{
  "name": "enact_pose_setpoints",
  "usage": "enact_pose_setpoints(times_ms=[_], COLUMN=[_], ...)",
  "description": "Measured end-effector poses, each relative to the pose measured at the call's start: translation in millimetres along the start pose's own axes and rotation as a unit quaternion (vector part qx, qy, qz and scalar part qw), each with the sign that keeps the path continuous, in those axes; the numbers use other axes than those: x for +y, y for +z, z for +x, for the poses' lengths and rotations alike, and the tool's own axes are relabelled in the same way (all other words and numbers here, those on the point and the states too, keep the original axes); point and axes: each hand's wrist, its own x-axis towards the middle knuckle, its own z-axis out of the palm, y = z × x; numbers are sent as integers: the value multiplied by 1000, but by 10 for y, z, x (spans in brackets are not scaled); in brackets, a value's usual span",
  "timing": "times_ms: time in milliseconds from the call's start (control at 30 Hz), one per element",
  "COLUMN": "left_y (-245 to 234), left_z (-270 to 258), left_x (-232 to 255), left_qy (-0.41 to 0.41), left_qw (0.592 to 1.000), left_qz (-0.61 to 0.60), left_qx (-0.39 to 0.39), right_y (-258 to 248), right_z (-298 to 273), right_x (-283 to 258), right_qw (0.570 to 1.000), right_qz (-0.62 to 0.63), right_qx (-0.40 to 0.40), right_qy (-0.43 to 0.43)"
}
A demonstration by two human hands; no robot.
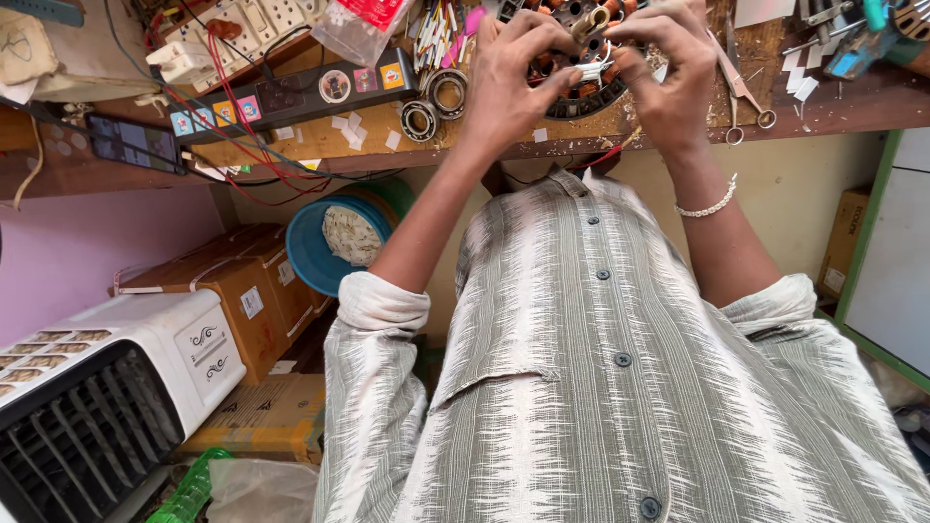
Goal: The person works on a circular electrical component, likely a stator, by stripping wire ends, inserting them into slots, and securing them with white tape. They use scissors to cut tape and a red wire to connect or test the component.
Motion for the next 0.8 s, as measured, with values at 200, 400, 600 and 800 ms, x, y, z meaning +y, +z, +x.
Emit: enact_pose_setpoints(times_ms=[200,400,600,800], left_y=[96,126,106,92], left_z=[-13,3,38,14], left_x=[32,-1,90,240], left_qy=[-27,-53,-65,-119], left_qw=[999,998,998,993], left_qz=[17,8,6,19], left_qx=[23,19,21,15], right_y=[151,58,383,576], right_z=[61,63,-13,-85], right_x=[49,124,186,-74], right_qw=[985,984,988,984], right_qz=[-145,-111,-143,-27], right_qx=[-42,-84,19,110], right_qy=[-88,-111,-49,135])
